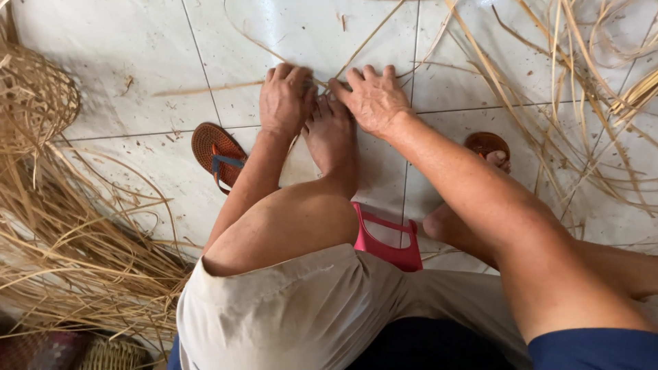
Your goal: Weaving a circular base by interlacing thin strips of natural material on a workshop floor.
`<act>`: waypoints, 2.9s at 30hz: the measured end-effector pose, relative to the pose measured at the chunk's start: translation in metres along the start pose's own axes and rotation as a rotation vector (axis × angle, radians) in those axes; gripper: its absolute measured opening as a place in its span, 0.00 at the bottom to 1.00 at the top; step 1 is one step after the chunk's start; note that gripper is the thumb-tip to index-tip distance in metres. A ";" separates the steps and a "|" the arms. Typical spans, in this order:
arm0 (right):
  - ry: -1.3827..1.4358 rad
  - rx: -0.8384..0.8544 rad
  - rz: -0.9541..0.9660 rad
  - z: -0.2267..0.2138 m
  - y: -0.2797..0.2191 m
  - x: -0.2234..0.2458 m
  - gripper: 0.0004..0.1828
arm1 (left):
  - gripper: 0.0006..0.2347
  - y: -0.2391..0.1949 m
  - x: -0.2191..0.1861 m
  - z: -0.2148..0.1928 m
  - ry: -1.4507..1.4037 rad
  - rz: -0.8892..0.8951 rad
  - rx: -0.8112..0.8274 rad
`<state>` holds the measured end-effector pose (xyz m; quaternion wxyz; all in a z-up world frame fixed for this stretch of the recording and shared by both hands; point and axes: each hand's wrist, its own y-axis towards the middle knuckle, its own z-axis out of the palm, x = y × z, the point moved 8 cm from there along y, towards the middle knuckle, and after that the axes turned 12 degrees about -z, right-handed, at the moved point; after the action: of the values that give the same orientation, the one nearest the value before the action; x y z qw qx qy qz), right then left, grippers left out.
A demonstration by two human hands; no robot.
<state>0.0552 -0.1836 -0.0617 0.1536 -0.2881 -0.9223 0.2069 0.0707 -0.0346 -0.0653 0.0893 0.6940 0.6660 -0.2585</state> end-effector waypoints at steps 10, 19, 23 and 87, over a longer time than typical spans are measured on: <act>0.050 0.293 0.017 0.004 0.004 0.002 0.42 | 0.04 0.030 -0.033 0.015 0.619 0.354 0.207; 0.000 0.110 0.078 0.005 0.012 -0.001 0.31 | 0.07 0.012 -0.037 -0.012 0.349 0.306 -0.001; 0.144 0.274 0.033 0.000 0.003 -0.001 0.42 | 0.05 -0.008 -0.021 -0.006 0.011 0.216 -0.050; 0.845 -0.578 1.207 0.208 -0.287 -0.180 0.29 | 0.17 -0.025 -0.028 0.014 0.416 -0.016 0.462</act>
<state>-0.0214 -0.5666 -0.1365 0.2713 -0.8212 -0.4875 -0.1202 0.0435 -0.0632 -0.0586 -0.2111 0.7286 0.5990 -0.2563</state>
